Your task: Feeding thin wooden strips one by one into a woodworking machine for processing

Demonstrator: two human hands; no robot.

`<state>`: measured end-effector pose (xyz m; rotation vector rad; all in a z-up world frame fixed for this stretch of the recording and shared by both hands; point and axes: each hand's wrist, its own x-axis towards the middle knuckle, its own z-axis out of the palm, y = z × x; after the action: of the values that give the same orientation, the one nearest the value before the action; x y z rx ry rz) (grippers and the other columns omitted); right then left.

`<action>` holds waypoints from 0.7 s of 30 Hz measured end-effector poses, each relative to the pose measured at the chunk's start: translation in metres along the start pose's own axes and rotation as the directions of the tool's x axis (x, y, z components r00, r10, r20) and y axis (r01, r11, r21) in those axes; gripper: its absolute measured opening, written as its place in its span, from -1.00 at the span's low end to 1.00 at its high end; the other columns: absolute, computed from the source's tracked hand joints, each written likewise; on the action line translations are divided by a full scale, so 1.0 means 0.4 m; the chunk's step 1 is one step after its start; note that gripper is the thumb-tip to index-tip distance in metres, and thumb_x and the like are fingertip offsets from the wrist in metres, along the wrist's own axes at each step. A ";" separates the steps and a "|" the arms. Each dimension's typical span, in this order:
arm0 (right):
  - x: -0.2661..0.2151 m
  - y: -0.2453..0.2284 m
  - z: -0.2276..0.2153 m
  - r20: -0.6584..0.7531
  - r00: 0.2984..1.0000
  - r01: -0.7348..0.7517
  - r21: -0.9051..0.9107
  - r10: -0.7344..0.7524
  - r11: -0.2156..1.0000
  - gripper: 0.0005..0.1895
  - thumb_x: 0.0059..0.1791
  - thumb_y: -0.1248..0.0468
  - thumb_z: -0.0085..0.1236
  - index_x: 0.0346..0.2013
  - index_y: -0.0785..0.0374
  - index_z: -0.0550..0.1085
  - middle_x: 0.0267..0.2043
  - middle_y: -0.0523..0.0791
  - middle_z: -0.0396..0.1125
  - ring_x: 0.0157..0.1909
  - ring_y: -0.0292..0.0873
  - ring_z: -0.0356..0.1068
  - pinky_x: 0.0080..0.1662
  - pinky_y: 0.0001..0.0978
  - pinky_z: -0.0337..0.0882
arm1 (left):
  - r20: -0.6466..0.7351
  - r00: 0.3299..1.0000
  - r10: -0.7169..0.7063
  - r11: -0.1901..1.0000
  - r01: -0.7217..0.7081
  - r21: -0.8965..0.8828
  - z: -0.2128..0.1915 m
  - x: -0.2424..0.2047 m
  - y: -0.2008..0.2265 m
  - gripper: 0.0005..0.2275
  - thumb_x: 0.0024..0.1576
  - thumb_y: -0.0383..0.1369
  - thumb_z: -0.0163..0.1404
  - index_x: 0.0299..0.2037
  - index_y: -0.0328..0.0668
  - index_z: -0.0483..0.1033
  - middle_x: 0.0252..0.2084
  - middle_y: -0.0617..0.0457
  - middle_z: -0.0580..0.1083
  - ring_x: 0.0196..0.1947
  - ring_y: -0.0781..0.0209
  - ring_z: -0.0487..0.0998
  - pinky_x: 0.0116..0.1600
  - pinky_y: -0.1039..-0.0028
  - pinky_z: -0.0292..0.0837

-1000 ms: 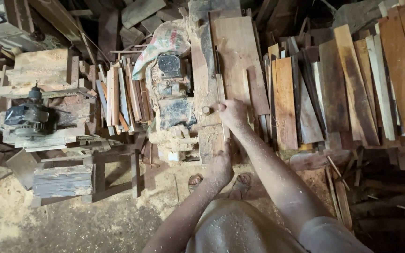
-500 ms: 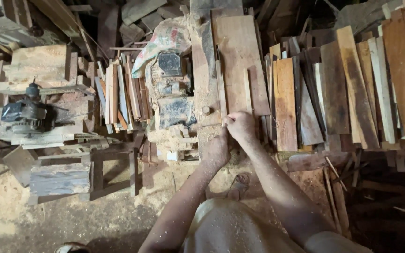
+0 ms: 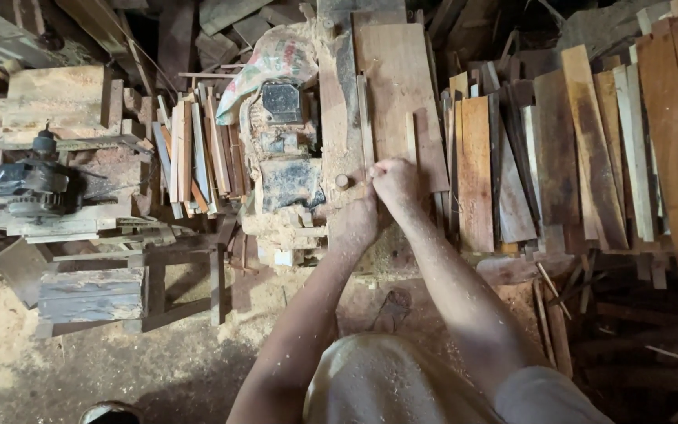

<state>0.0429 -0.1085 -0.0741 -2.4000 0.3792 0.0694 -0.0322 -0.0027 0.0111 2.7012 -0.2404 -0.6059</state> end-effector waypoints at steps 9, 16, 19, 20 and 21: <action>0.038 0.094 0.047 -0.010 0.953 0.295 -0.216 -0.304 0.931 -0.79 -0.09 0.13 0.20 -0.58 0.05 0.65 -0.52 -0.01 0.48 -0.34 0.16 0.53 -0.30 0.06 0.50 | -0.223 0.959 0.176 0.936 -0.093 0.339 0.277 0.133 -0.095 -0.74 0.10 -0.29 -0.06 -0.02 -0.08 0.48 -0.40 0.11 0.58 -0.38 0.12 0.70 -0.43 0.20 0.58; -0.389 0.097 -0.168 0.211 0.935 0.313 -0.109 -0.286 0.943 -0.82 -0.09 0.22 0.12 -0.45 0.13 0.67 -0.40 -0.02 0.53 -0.20 0.13 0.55 -0.16 -0.06 0.53 | 0.009 0.974 -0.226 0.686 0.166 -0.708 0.139 -0.280 0.016 -0.65 0.18 -0.04 -0.03 -0.20 -0.21 0.35 -0.48 -0.06 0.51 -0.31 -0.13 0.67 -0.19 0.03 0.56; -0.454 0.069 -0.271 0.245 0.911 0.321 0.088 -0.333 0.943 -0.74 -0.10 0.33 0.14 -0.20 0.04 0.70 -0.22 -0.08 0.59 -0.12 0.07 0.56 -0.09 -0.13 0.52 | 0.271 0.952 -0.144 0.464 0.307 -0.831 0.081 -0.366 -0.005 -0.66 0.15 -0.18 0.10 0.00 -0.23 0.41 -0.66 0.01 0.53 -0.77 0.18 0.56 -0.74 0.42 0.42; -0.436 0.082 -0.264 0.142 0.804 0.565 0.123 -0.578 0.816 -0.62 -0.13 0.42 0.18 -0.04 0.13 0.62 -0.08 -0.01 0.53 0.07 0.18 0.45 0.10 -0.02 0.42 | 0.296 0.952 -0.078 0.199 0.305 -0.931 0.044 -0.396 0.008 -0.72 0.15 -0.30 0.11 -0.10 -0.38 0.42 -0.66 -0.06 0.48 -0.78 0.16 0.52 -0.77 0.47 0.40; -0.423 0.097 -0.257 0.023 0.639 0.761 0.126 -0.769 0.636 -0.46 -0.17 0.50 0.22 0.13 0.23 0.55 0.05 0.06 0.47 0.26 0.29 0.33 0.30 0.10 0.32 | 0.304 0.953 0.001 -0.075 0.303 -0.950 0.008 -0.426 0.019 -0.77 0.15 -0.43 0.12 -0.20 -0.53 0.42 -0.66 -0.13 0.42 -0.79 0.15 0.48 -0.80 0.51 0.38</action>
<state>-0.1356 -0.1606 0.0045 -2.2454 -0.6928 -0.2455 -0.1865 0.0303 0.0761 1.0775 0.4038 -0.7051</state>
